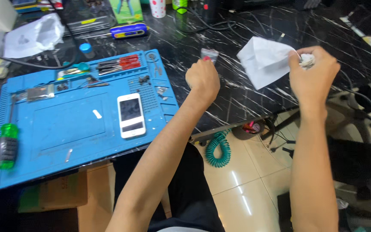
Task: The person cleans a white smartphone with a tissue on a blue workbench mat. They then organize various tools and small parts, moving a yellow container, a tool holder, and a laptop to tidy the workspace. The person wipes the mat and handles several small plastic bags containing components.
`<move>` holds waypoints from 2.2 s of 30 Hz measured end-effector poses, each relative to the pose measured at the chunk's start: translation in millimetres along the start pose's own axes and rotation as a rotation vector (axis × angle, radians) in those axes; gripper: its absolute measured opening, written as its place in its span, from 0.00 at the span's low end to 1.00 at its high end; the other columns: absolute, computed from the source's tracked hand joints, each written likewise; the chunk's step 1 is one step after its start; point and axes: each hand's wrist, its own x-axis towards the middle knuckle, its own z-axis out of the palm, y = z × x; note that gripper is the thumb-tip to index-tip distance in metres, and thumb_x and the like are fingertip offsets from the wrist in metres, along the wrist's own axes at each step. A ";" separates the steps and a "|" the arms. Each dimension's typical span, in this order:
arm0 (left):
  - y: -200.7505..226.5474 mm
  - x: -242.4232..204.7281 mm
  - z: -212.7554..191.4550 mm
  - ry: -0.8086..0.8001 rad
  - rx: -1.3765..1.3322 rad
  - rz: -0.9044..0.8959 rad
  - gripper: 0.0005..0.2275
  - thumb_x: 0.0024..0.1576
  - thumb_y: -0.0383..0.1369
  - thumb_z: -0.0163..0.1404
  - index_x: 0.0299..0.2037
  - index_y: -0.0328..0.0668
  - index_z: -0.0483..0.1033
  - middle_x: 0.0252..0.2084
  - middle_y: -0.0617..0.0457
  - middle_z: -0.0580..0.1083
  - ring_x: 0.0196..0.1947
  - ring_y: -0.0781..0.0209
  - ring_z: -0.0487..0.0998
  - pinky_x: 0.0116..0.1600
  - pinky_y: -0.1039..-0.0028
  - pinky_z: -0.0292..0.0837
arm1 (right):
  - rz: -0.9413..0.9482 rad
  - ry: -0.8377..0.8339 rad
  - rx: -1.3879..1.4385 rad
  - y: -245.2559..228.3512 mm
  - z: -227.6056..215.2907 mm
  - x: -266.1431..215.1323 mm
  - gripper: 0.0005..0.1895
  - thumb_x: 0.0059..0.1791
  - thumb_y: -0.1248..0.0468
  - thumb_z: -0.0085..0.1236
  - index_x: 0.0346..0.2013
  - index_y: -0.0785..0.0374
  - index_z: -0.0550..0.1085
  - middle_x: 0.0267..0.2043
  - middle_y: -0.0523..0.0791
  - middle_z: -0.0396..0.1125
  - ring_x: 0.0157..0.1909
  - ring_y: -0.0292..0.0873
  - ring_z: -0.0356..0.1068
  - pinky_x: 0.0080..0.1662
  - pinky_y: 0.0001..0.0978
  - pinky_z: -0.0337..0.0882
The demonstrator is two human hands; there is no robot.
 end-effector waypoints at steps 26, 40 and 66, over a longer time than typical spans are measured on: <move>-311.2 -170.2 -101.4 0.594 -0.023 -0.445 0.14 0.58 0.37 0.58 0.52 0.43 0.77 0.52 0.42 0.74 0.55 0.37 0.70 0.54 0.45 0.63 | -0.088 -0.525 -0.217 -195.4 61.2 -62.7 0.20 0.52 0.49 0.62 0.54 0.53 0.74 0.35 0.51 0.75 0.45 0.64 0.72 0.45 0.57 0.66; -376.8 -241.9 -137.1 0.718 -0.162 -0.478 0.18 0.53 0.17 0.58 0.54 0.36 0.76 0.52 0.42 0.72 0.52 0.38 0.74 0.53 0.48 0.66 | -0.870 -1.100 0.405 -344.3 174.0 -171.1 0.14 0.44 0.69 0.64 0.44 0.54 0.82 0.34 0.53 0.78 0.39 0.61 0.78 0.43 0.54 0.78; -346.0 -229.4 -105.6 0.655 -0.399 -0.046 0.10 0.62 0.23 0.50 0.51 0.42 0.78 0.46 0.48 0.74 0.62 0.42 0.70 0.65 0.55 0.64 | -0.969 -1.353 0.003 -374.9 172.1 -152.6 0.16 0.47 0.58 0.66 0.42 0.67 0.77 0.39 0.55 0.77 0.44 0.59 0.78 0.45 0.55 0.78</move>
